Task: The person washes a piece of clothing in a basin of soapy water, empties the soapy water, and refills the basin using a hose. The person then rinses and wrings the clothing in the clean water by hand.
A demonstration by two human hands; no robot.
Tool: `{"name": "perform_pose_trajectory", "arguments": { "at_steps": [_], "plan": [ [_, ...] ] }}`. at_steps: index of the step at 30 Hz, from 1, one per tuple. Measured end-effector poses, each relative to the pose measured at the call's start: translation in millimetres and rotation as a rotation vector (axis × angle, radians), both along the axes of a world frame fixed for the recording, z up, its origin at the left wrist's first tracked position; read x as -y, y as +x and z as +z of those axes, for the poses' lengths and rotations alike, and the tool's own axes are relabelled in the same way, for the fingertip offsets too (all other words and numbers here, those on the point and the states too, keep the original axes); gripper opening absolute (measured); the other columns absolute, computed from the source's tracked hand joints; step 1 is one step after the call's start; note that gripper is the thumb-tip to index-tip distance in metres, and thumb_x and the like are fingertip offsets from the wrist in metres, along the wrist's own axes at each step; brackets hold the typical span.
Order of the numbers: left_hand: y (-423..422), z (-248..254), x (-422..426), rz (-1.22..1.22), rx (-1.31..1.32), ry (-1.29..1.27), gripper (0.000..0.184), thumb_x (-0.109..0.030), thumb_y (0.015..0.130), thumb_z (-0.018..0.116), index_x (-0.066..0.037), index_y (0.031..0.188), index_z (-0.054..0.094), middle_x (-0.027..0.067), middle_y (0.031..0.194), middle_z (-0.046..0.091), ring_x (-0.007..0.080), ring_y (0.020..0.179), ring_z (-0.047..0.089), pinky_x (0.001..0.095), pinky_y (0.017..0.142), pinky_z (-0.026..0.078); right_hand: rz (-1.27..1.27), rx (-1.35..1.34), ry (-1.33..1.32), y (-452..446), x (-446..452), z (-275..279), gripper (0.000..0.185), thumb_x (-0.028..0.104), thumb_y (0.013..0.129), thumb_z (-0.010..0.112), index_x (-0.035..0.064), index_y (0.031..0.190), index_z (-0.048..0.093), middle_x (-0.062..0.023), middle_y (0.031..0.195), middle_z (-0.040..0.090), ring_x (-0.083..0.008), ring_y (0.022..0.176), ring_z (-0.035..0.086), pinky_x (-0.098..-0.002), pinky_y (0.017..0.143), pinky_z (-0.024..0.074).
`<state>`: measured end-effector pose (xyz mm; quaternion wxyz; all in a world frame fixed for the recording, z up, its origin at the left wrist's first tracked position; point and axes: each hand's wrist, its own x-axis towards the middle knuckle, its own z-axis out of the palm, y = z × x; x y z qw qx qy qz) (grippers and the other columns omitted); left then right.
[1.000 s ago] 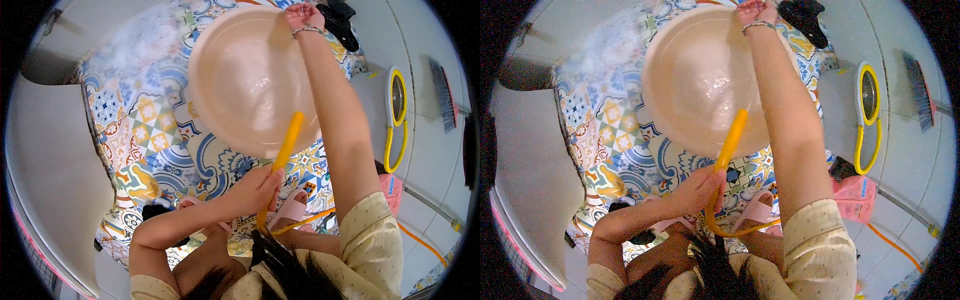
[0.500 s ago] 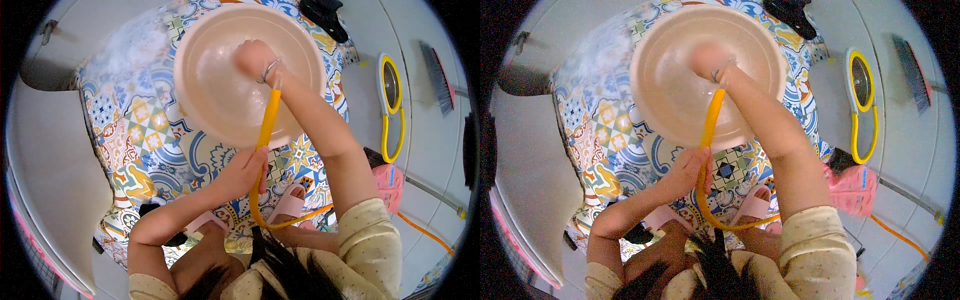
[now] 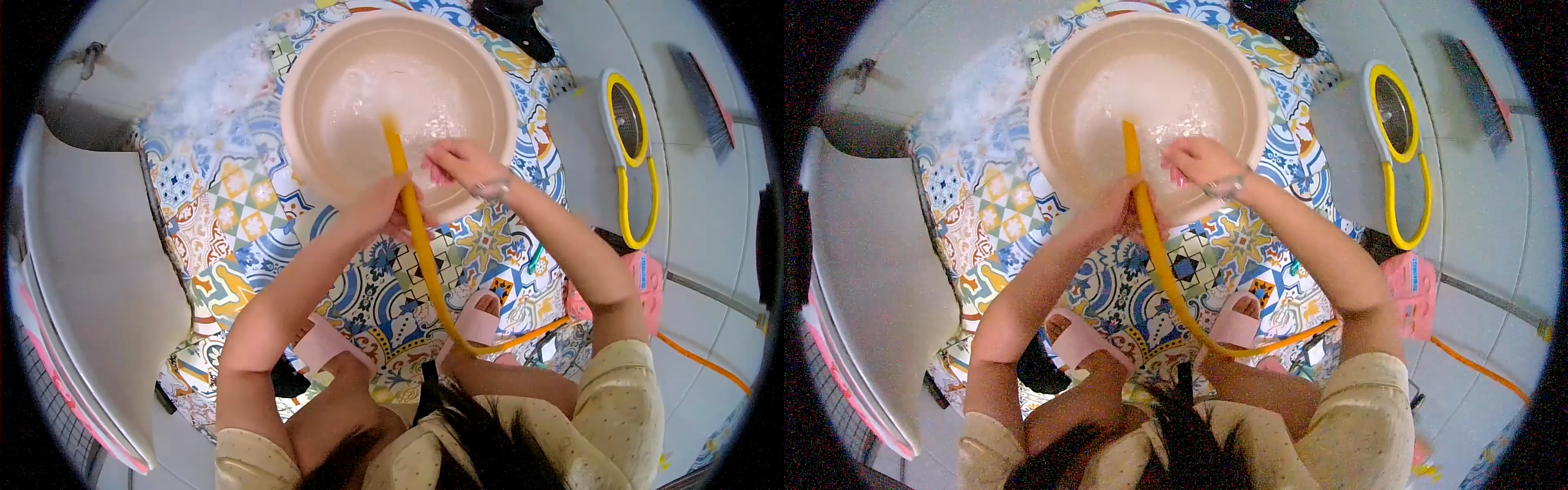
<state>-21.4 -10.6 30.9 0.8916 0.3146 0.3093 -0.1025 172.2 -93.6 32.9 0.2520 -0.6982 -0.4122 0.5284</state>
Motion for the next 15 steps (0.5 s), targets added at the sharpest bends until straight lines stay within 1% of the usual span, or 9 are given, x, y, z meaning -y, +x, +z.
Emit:
{"name": "perform_pose_trajectory", "arguments": {
  "at_steps": [2, 3, 4, 5, 7, 9, 10, 12, 15],
  "plan": [
    [18.7, -10.7, -0.5, 0.170, -0.031, -0.070, 0.037, -0.038, 0.096, 0.031, -0.004, 0.092, 0.045, 0.0164, 0.079, 0.061, 0.0289, 0.074, 0.066, 0.0366, 0.065, 0.056, -0.209, -0.282, -0.100, -20.7, 33.2, 37.5, 0.028, 0.029, 0.094, 0.045, 0.0093, 0.110, 0.058, -0.0058, 0.084, 0.061, -0.0126, 0.061, 0.058, -0.0262, 0.059, 0.0474],
    [26.5, -15.3, -1.5, 0.255, -0.047, -0.105, 0.036, -0.038, 0.096, 0.031, -0.004, 0.093, 0.045, 0.0175, 0.083, 0.062, 0.0301, 0.078, 0.066, 0.0381, 0.068, 0.057, -0.242, -0.322, -0.106, -32.6, 48.6, 56.2, 0.028, 0.026, 0.094, 0.047, 0.0097, 0.116, 0.054, -0.0059, 0.086, 0.061, -0.0124, 0.063, 0.058, -0.0254, 0.060, 0.0473],
    [30.9, -18.7, -5.0, 0.253, -0.006, -0.127, 0.035, -0.038, 0.096, 0.031, -0.005, 0.094, 0.045, 0.0185, 0.090, 0.061, 0.0316, 0.083, 0.065, 0.0416, 0.072, 0.055, -0.275, -0.362, -0.111, -44.5, 63.5, 73.7, 0.031, 0.022, 0.093, 0.048, 0.0101, 0.121, 0.051, -0.0061, 0.089, 0.061, -0.0122, 0.064, 0.058, -0.0246, 0.060, 0.0473],
    [34.3, -13.7, -5.8, 0.268, 0.036, -0.120, 0.034, -0.036, 0.096, 0.033, -0.005, 0.097, 0.045, 0.0181, 0.093, 0.060, 0.0311, 0.085, 0.064, 0.0414, 0.075, 0.055, -0.307, -0.403, -0.116, -53.3, 77.5, 84.1, 0.036, 0.019, 0.093, 0.049, 0.0104, 0.127, 0.047, -0.0062, 0.091, 0.061, -0.0120, 0.065, 0.058, -0.0238, 0.060, 0.0473],
    [43.5, 1.7, -5.3, 0.293, 0.122, -0.101, 0.032, -0.032, 0.095, 0.036, -0.003, 0.103, 0.047, 0.0172, 0.100, 0.058, 0.0299, 0.089, 0.063, 0.0410, 0.079, 0.053, -0.308, -0.283, -0.048, -61.1, 106.6, 90.4, 0.043, 0.013, 0.091, 0.051, 0.0102, 0.132, 0.042, -0.0082, 0.100, 0.061, -0.0118, 0.070, 0.058, -0.0224, 0.064, 0.0479],
    [53.8, 7.3, -4.5, 0.388, 0.117, 0.000, 0.032, -0.028, 0.095, 0.037, -0.003, 0.112, 0.046, 0.0155, 0.106, 0.056, 0.0268, 0.094, 0.060, 0.0382, 0.084, 0.051, -0.371, -0.084, 0.068, -55.7, 121.6, 88.8, 0.049, 0.008, 0.090, 0.051, 0.0114, 0.137, 0.038, -0.0049, 0.097, 0.057, -0.0087, 0.067, 0.053, -0.0198, 0.061, 0.0445],
    [56.9, 9.9, -5.5, 0.438, 0.114, 0.051, 0.033, -0.025, 0.095, 0.038, -0.002, 0.117, 0.046, 0.0147, 0.109, 0.056, 0.0253, 0.096, 0.059, 0.0368, 0.087, 0.050, -0.429, 0.054, 0.147, -51.6, 126.2, 86.0, 0.051, 0.007, 0.090, 0.051, 0.0126, 0.138, 0.036, -0.0007, 0.089, 0.053, -0.0057, 0.062, 0.048, -0.0178, 0.055, 0.0408],
    [44.0, 12.1, -22.9, 0.535, 0.187, 0.203, 0.035, -0.022, 0.093, 0.044, -0.001, 0.122, 0.044, 0.0139, 0.115, 0.052, 0.0246, 0.103, 0.055, 0.0374, 0.091, 0.047, -0.517, 0.326, 0.246, -34.0, 140.8, 76.7, 0.052, 0.006, 0.089, 0.050, 0.0106, 0.139, 0.035, -0.0017, 0.101, 0.052, -0.0063, 0.066, 0.049, -0.0191, 0.058, 0.0422],
    [10.2, 17.6, -53.5, 0.727, 0.157, 0.456, 0.042, -0.017, 0.088, 0.053, -0.001, 0.126, 0.042, 0.0126, 0.120, 0.049, 0.0227, 0.109, 0.051, 0.0370, 0.096, 0.042, -0.701, 0.371, 0.284, -19.1, 142.9, 89.6, 0.052, 0.006, 0.089, 0.050, 0.0067, 0.138, 0.035, -0.0059, 0.122, 0.052, -0.0093, 0.080, 0.053, -0.0210, 0.070, 0.0460]
  ]
}}
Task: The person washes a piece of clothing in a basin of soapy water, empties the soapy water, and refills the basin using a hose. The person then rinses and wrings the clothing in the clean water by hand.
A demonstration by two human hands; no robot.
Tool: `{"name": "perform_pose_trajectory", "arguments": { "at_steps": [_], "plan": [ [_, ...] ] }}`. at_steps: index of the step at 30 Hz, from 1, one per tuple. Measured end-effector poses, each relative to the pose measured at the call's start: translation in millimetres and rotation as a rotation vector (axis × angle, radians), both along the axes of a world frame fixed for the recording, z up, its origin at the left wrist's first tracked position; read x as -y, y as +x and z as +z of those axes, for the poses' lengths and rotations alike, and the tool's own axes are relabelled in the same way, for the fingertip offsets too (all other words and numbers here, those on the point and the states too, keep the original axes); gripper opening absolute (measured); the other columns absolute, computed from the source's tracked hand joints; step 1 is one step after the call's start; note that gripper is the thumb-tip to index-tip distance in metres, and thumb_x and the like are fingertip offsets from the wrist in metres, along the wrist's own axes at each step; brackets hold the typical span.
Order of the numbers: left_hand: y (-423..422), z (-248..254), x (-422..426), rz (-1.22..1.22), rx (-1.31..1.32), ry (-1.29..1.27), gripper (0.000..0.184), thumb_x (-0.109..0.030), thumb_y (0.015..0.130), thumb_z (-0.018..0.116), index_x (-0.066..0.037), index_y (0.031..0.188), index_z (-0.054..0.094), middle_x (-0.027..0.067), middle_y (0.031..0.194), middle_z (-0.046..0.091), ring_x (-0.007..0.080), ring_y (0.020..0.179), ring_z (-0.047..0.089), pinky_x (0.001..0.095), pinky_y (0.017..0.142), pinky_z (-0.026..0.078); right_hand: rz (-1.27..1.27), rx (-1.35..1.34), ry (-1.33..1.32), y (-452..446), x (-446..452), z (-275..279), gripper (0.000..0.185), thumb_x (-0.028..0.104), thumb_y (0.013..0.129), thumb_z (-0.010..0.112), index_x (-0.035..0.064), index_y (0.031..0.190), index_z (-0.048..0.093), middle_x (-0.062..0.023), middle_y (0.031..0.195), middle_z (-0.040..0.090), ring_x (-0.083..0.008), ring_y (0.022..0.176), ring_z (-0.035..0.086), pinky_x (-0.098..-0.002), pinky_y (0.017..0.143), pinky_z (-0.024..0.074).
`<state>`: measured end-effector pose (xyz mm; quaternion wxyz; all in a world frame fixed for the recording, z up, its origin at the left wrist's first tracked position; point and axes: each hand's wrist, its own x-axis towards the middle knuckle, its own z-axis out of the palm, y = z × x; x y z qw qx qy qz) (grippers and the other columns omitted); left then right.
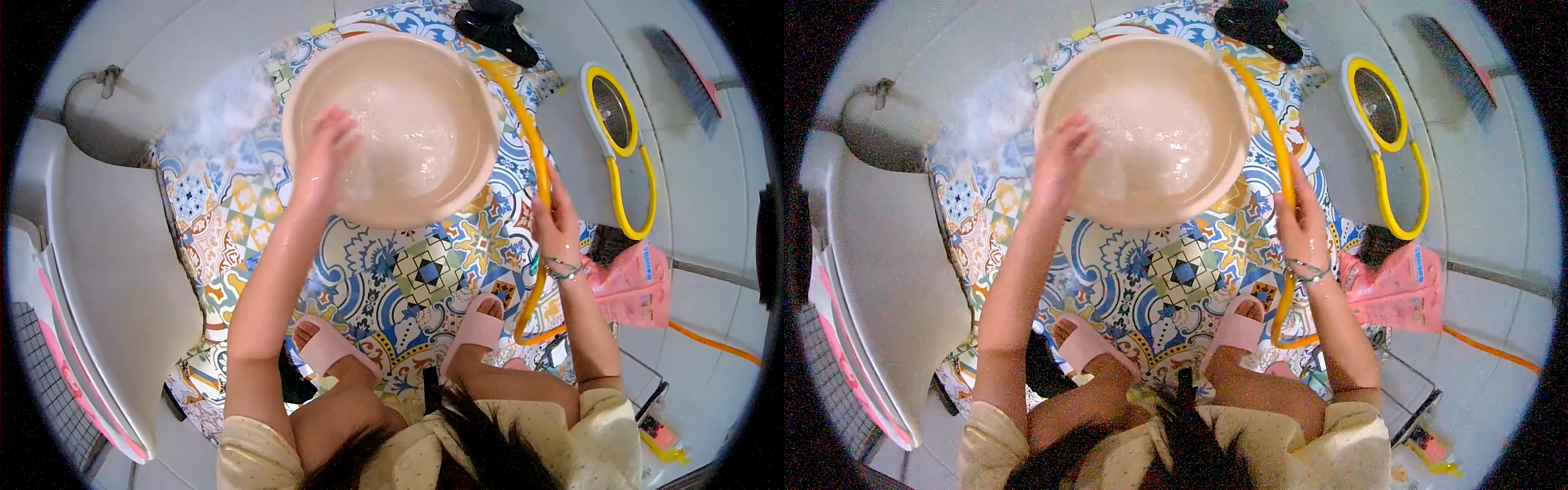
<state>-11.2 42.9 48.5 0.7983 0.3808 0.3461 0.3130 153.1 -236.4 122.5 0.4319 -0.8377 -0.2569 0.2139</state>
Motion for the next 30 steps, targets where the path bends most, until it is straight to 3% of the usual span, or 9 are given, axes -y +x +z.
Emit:
{"name": "perform_pose_trajectory", "arguments": {
  "at_steps": [4, 6, 10, 14, 17, 19, 20, 30],
  "plan": [
    [-55.0, -33.5, -33.3, 0.207, -0.353, 0.299, 0.051, -0.018, 0.084, 0.054, -0.005, 0.130, 0.037, 0.0110, 0.123, 0.046, 0.0172, 0.109, 0.047, 0.0312, 0.089, 0.041, -0.121, 0.046, 0.030, 17.0, 18.1, 11.6, 0.050, 0.005, 0.090, 0.049, 0.0075, 0.138, 0.036, -0.0058, 0.119, 0.053, -0.0098, 0.086, 0.051, -0.0218, 0.076, 0.0444],
    [-82.2, -63.3, -41.8, 0.170, -0.425, 0.205, 0.054, -0.020, 0.084, 0.056, -0.006, 0.131, 0.035, 0.0114, 0.122, 0.046, 0.0175, 0.107, 0.048, 0.0314, 0.086, 0.041, -0.138, 0.225, 0.037, 29.9, 27.1, 6.4, 0.050, 0.004, 0.090, 0.049, 0.0081, 0.138, 0.037, -0.0065, 0.117, 0.054, -0.0106, 0.087, 0.051, -0.0230, 0.077, 0.0439],
    [-95.6, -56.2, -22.7, 0.026, -0.521, -0.012, 0.055, -0.026, 0.083, 0.057, -0.008, 0.130, 0.036, 0.0081, 0.115, 0.051, 0.0164, 0.100, 0.050, 0.0315, 0.083, 0.040, -0.220, 0.260, 0.040, 44.9, 35.8, 15.8, 0.049, 0.005, 0.090, 0.049, 0.0072, 0.137, 0.038, -0.0091, 0.122, 0.052, -0.0123, 0.095, 0.051, -0.0244, 0.083, 0.0419],
    [-95.6, -65.3, -12.2, -0.269, -0.543, -0.232, 0.043, -0.038, 0.085, 0.053, -0.010, 0.117, 0.049, 0.0012, 0.101, 0.057, 0.0137, 0.093, 0.054, 0.0318, 0.080, 0.042, -0.245, 0.360, 0.039, 61.0, 50.7, 17.6, 0.048, 0.005, 0.090, 0.049, 0.0043, 0.136, 0.038, -0.0107, 0.125, 0.051, -0.0137, 0.101, 0.051, -0.0252, 0.087, 0.0409],
    [-85.6, -67.5, 8.4, -0.396, -0.432, -0.334, 0.047, -0.044, 0.087, 0.049, -0.005, 0.114, 0.051, 0.0090, 0.096, 0.062, 0.0184, 0.085, 0.061, 0.0372, 0.077, 0.051, -0.253, 0.427, -0.004, 75.0, 67.0, 18.0, 0.047, 0.004, 0.090, 0.049, 0.0031, 0.136, 0.038, -0.0115, 0.126, 0.051, -0.0147, 0.103, 0.051, -0.0254, 0.088, 0.0404],
    [-76.7, -64.3, 21.5, -0.431, -0.372, -0.373, 0.052, -0.044, 0.087, 0.050, -0.001, 0.116, 0.047, 0.0156, 0.094, 0.064, 0.0239, 0.081, 0.065, 0.0397, 0.075, 0.055, -0.335, 0.276, -0.009, 69.8, 65.0, 31.2, 0.047, 0.004, 0.090, 0.048, 0.0031, 0.136, 0.038, -0.0125, 0.126, 0.051, -0.0155, 0.106, 0.051, -0.0261, 0.090, 0.0399],
    [-74.7, -69.5, 23.7, -0.448, -0.376, -0.387, 0.052, -0.043, 0.087, 0.051, -0.001, 0.117, 0.046, 0.0159, 0.095, 0.064, 0.0244, 0.082, 0.065, 0.0394, 0.076, 0.055, -0.379, 0.203, -0.011, 67.4, 63.9, 37.6, 0.047, 0.003, 0.090, 0.048, 0.0031, 0.136, 0.038, -0.0130, 0.126, 0.051, -0.0160, 0.107, 0.051, -0.0265, 0.091, 0.0397],
    [-55.1, -68.1, 49.9, -0.338, -0.323, -0.416, 0.047, -0.027, 0.086, 0.054, 0.004, 0.119, 0.042, 0.0199, 0.107, 0.059, 0.0267, 0.089, 0.064, 0.0353, 0.080, 0.054, -0.341, 0.413, 0.073, 80.3, 83.4, 21.0, 0.048, 0.003, 0.089, 0.049, 0.0027, 0.136, 0.037, -0.0155, 0.128, 0.050, -0.0192, 0.111, 0.051, -0.0283, 0.094, 0.0389]
  ]
}}
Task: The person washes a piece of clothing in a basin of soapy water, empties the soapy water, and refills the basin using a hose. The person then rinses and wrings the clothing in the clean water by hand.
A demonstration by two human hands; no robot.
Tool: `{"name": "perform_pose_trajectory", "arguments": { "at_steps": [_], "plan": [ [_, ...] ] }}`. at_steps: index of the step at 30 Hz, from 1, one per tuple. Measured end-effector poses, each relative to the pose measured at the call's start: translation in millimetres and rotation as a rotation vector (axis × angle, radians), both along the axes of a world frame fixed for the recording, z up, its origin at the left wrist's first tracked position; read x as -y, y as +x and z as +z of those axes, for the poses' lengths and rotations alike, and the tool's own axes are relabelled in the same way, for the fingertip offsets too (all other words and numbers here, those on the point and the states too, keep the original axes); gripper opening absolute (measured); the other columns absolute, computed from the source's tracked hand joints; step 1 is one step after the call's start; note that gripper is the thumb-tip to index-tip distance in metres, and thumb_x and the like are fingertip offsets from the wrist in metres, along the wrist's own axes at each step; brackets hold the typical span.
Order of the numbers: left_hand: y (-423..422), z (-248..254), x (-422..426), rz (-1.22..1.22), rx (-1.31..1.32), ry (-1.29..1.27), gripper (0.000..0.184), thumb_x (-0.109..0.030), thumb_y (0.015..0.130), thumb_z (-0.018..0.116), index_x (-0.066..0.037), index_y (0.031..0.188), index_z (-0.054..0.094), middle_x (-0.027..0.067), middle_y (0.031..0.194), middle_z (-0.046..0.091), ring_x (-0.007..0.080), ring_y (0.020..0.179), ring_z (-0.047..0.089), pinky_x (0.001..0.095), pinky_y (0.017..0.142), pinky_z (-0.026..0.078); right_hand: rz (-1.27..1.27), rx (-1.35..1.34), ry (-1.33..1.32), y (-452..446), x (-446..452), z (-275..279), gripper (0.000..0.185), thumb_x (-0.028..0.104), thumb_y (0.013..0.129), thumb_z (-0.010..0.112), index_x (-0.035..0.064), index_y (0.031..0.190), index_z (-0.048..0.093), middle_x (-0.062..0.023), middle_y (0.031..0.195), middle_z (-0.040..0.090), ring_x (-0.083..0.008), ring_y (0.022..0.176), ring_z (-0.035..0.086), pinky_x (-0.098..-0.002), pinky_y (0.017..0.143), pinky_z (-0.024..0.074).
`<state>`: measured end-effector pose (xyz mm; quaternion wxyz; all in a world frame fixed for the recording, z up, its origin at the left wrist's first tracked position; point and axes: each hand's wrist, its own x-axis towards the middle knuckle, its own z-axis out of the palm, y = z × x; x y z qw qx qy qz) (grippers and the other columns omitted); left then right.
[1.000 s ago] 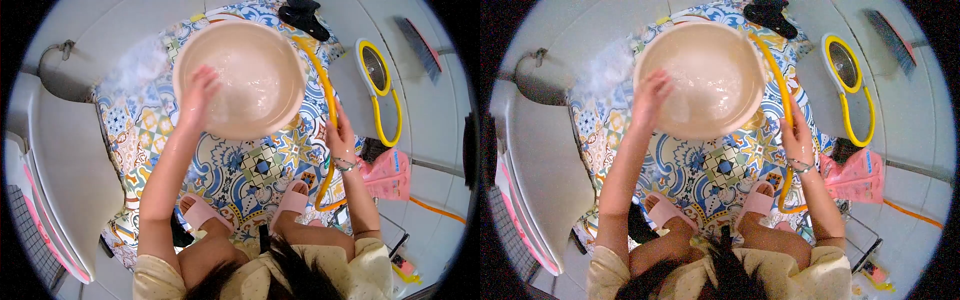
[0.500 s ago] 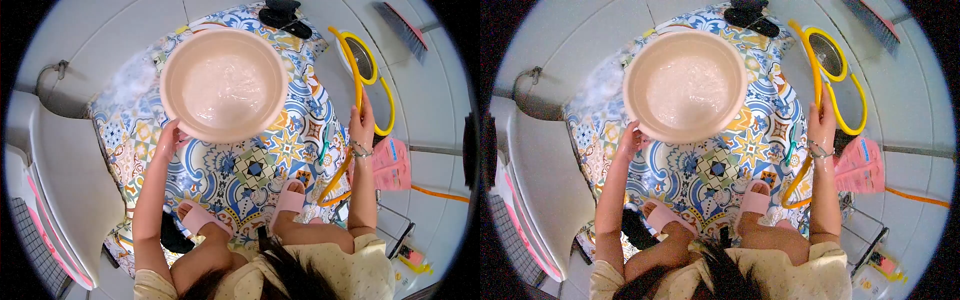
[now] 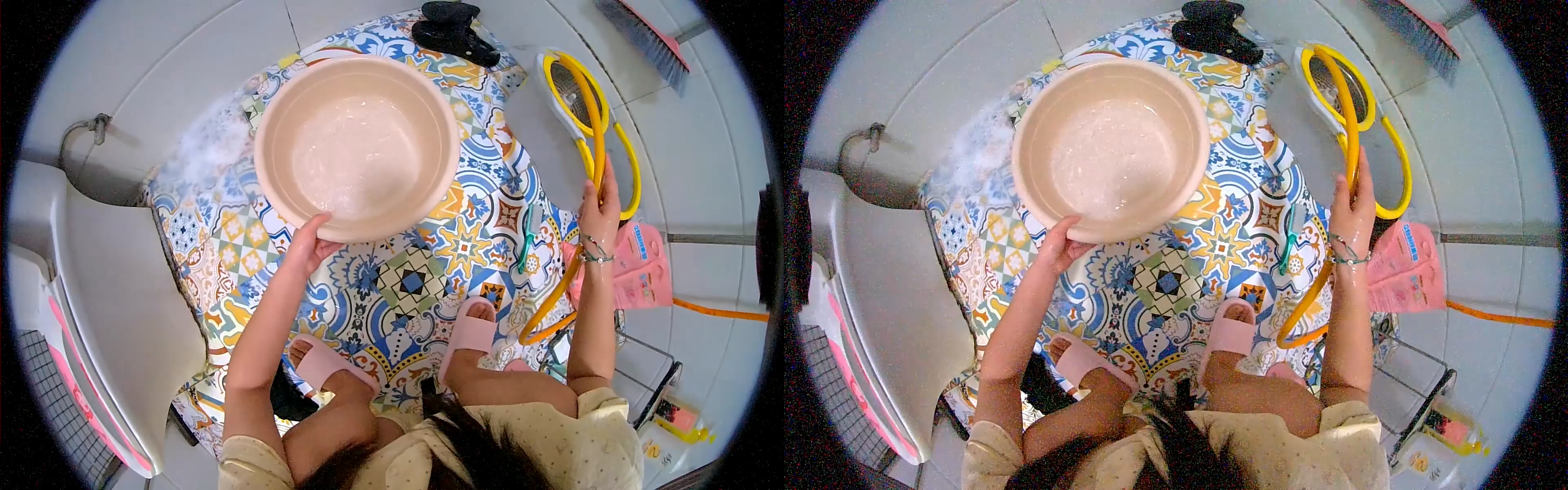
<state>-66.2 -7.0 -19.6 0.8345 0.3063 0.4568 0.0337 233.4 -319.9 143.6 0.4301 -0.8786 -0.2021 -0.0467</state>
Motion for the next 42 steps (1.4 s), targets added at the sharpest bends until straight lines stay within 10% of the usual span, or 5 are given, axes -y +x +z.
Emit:
{"name": "perform_pose_trajectory", "arguments": {
  "at_steps": [3, 8, 16, 25, 42],
  "plan": [
    [0.2, -12.2, -2.1, 0.041, -0.005, -0.038, 0.044, -0.020, 0.084, 0.053, 0.004, 0.119, 0.041, 0.0193, 0.105, 0.058, 0.0257, 0.084, 0.064, 0.0332, 0.073, 0.057, -0.018, 0.035, -0.013, 3.5, 1.6, 0.6, 0.048, 0.004, 0.090, 0.049, 0.0024, 0.136, 0.037, -0.0165, 0.129, 0.050, -0.0204, 0.112, 0.051, -0.0287, 0.095, 0.0383],
    [0.7, -6.0, -2.4, 0.045, -0.013, -0.033, 0.042, -0.016, 0.083, 0.050, 0.007, 0.116, 0.042, 0.0196, 0.102, 0.059, 0.0253, 0.084, 0.064, 0.0328, 0.075, 0.056, -0.017, 0.186, -0.082, 12.5, 8.6, -6.2, 0.049, 0.004, 0.090, 0.048, 0.0109, 0.138, 0.038, 0.0016, 0.084, 0.052, -0.0038, 0.058, 0.037, -0.0178, 0.050, 0.0338],
    [-0.5, -9.9, -2.8, 0.048, 0.004, -0.034, 0.040, -0.016, 0.082, 0.048, 0.007, 0.115, 0.043, 0.0195, 0.100, 0.059, 0.0257, 0.084, 0.064, 0.0354, 0.076, 0.055, 0.000, 0.055, -0.107, 3.8, 2.9, 4.6, 0.047, 0.006, 0.090, 0.047, 0.0010, 0.136, 0.036, -0.0193, 0.133, 0.046, -0.0235, 0.119, 0.047, -0.0294, 0.099, 0.0341],
    [2.4, -16.0, -0.2, 0.107, -0.026, 0.001, 0.036, -0.013, 0.078, 0.049, 0.004, 0.110, 0.047, 0.0156, 0.095, 0.060, 0.0227, 0.078, 0.063, 0.0339, 0.072, 0.055, 0.183, -0.431, 0.070, -26.4, -15.2, 22.1, 0.049, 0.007, 0.090, 0.051, 0.0086, 0.137, 0.039, 0.0068, 0.075, 0.048, -0.0003, 0.050, 0.034, -0.0159, 0.042, 0.0268],
    [3.0, -5.8, 0.9, 0.075, -0.023, -0.027, 0.053, -0.016, 0.076, 0.050, 0.005, 0.122, 0.038, 0.0194, 0.110, 0.055, 0.0284, 0.093, 0.061, 0.0361, 0.083, 0.054, 0.251, -0.107, 0.247, -44.2, -38.0, 0.3, 0.051, 0.008, 0.092, 0.050, 0.0071, 0.140, 0.033, 0.0043, 0.076, 0.048, -0.0020, 0.051, 0.037, -0.0164, 0.044, 0.0297]
  ]
}}
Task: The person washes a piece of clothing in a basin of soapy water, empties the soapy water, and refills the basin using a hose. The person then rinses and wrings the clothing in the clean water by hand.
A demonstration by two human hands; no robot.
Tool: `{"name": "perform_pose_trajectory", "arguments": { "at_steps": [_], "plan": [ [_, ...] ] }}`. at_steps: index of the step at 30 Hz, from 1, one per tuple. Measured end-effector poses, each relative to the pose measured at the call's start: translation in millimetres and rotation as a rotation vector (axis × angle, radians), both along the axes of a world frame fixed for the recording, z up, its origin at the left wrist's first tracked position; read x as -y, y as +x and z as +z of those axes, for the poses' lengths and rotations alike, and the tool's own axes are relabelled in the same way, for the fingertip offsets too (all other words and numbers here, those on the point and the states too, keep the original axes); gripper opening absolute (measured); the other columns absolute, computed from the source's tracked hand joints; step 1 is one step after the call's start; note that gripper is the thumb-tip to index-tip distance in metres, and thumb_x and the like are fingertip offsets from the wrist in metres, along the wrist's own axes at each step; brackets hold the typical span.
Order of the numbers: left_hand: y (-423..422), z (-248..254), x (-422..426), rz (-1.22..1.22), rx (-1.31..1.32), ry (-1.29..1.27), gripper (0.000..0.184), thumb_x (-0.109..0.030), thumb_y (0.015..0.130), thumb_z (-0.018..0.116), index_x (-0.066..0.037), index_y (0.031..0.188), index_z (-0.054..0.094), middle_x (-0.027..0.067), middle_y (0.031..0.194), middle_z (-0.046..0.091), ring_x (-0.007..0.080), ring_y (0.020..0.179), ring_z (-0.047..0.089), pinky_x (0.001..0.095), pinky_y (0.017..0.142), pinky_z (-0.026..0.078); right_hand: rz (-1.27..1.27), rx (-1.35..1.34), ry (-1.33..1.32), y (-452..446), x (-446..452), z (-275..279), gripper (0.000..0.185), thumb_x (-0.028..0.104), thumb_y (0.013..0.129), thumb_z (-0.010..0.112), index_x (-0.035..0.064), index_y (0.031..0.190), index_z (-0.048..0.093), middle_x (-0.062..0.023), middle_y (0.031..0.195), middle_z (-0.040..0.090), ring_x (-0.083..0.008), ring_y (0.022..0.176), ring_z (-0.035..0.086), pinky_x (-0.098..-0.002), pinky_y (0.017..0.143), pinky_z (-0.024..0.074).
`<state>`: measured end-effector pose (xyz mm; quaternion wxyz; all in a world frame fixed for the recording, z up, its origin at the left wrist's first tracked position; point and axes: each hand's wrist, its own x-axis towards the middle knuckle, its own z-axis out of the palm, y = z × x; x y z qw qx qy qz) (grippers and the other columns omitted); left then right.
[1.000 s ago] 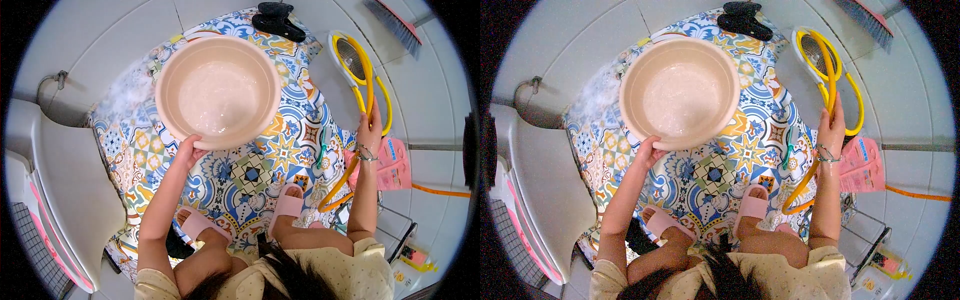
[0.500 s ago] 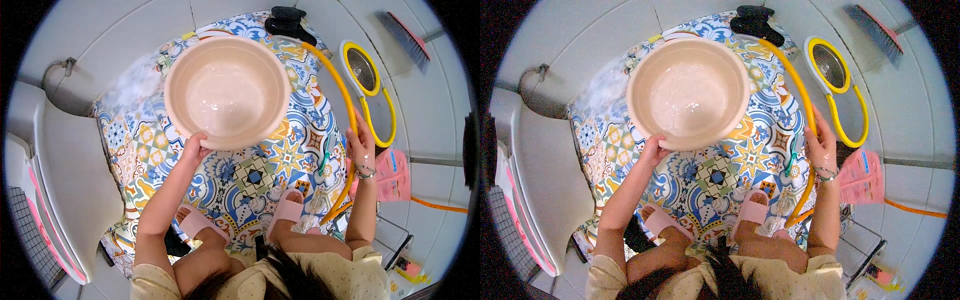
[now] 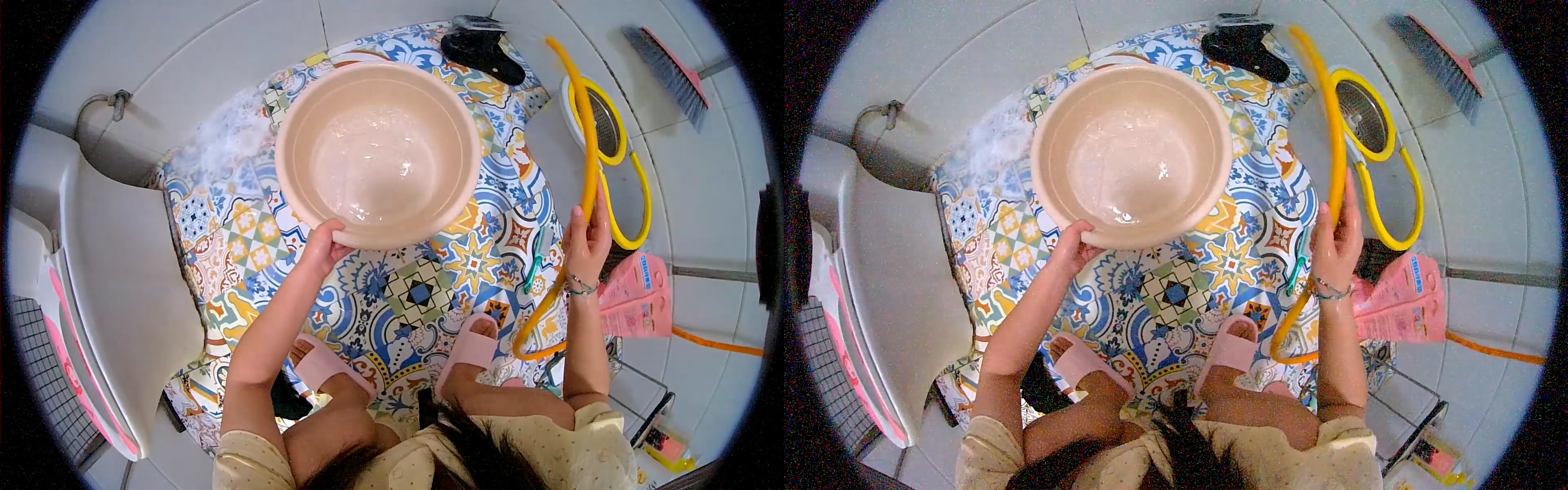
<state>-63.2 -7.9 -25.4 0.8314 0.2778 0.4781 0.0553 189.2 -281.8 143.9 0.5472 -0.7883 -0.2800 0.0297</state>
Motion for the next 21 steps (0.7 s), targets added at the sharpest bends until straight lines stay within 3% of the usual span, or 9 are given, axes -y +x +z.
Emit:
{"name": "perform_pose_trajectory", "arguments": {
  "at_steps": [4, 7, 10, 12, 15, 17, 21],
  "plan": [
    [-0.5, -1.8, 0.7, -0.003, 0.001, 0.015, 0.052, -0.017, 0.076, 0.049, 0.004, 0.123, 0.037, 0.0194, 0.110, 0.054, 0.0283, 0.094, 0.060, 0.0366, 0.084, 0.053, -0.025, 0.058, 0.009, 0.0, -2.3, -1.9, 0.050, 0.006, 0.093, 0.048, 0.0064, 0.140, 0.032, 0.0046, 0.075, 0.046, -0.0004, 0.050, 0.032, -0.0153, 0.044, 0.0254],
    [0.1, -0.1, 0.6, -0.015, -0.008, 0.024, 0.053, -0.017, 0.076, 0.049, 0.004, 0.123, 0.036, 0.0194, 0.110, 0.054, 0.0279, 0.095, 0.060, 0.0367, 0.084, 0.052, -0.029, 0.073, -0.011, 1.4, -0.7, -0.5, 0.050, 0.006, 0.091, 0.050, 0.0071, 0.139, 0.035, 0.0038, 0.079, 0.050, -0.0014, 0.052, 0.035, -0.0160, 0.045, 0.0275],
    [-0.4, 2.0, 0.7, -0.042, -0.020, 0.036, 0.054, -0.018, 0.076, 0.049, 0.004, 0.124, 0.036, 0.0194, 0.111, 0.053, 0.0275, 0.095, 0.060, 0.0366, 0.083, 0.052, 0.005, -0.110, -0.068, 3.9, 4.3, 0.3, 0.050, 0.006, 0.091, 0.050, 0.0060, 0.139, 0.035, -0.0009, 0.095, 0.056, -0.0042, 0.063, 0.045, -0.0173, 0.054, 0.0376],
    [-0.7, 0.5, -0.1, -0.048, 0.001, 0.040, 0.054, -0.019, 0.077, 0.050, 0.004, 0.124, 0.036, 0.0192, 0.111, 0.053, 0.0272, 0.095, 0.059, 0.0367, 0.083, 0.052, 0.007, -0.042, -0.142, 7.4, 5.5, -7.6, 0.050, 0.005, 0.091, 0.049, 0.0043, 0.138, 0.035, -0.0051, 0.111, 0.054, -0.0082, 0.081, 0.050, -0.0202, 0.070, 0.0414],
    [1.5, 6.9, 3.9, 0.024, -0.027, 0.047, 0.041, -0.019, 0.078, 0.051, 0.004, 0.112, 0.047, 0.0153, 0.098, 0.061, 0.0236, 0.082, 0.064, 0.0342, 0.075, 0.053, 0.018, -0.116, -0.170, 5.0, 3.4, -8.7, 0.049, 0.004, 0.090, 0.049, 0.0017, 0.138, 0.035, -0.0093, 0.130, 0.046, -0.0134, 0.107, 0.047, -0.0244, 0.090, 0.0374],
    [1.9, 7.6, 3.9, 0.028, -0.047, 0.047, 0.041, -0.019, 0.078, 0.051, 0.003, 0.112, 0.048, 0.0148, 0.098, 0.061, 0.0230, 0.082, 0.064, 0.0338, 0.075, 0.053, 0.023, -0.139, -0.161, 4.9, 1.8, -10.8, 0.049, 0.004, 0.090, 0.048, 0.0006, 0.137, 0.034, -0.0109, 0.135, 0.042, -0.0153, 0.116, 0.044, -0.0261, 0.097, 0.0340],
    [1.4, 6.4, 3.2, 0.022, -0.050, 0.044, 0.041, -0.020, 0.078, 0.051, 0.003, 0.112, 0.048, 0.0140, 0.096, 0.061, 0.0216, 0.081, 0.063, 0.0331, 0.075, 0.053, 0.019, -0.072, -0.144, 8.1, 2.1, -16.5, 0.049, 0.004, 0.090, 0.048, 0.0001, 0.137, 0.034, -0.0120, 0.135, 0.043, -0.0157, 0.118, 0.044, -0.0268, 0.098, 0.0334]
  ]
}}
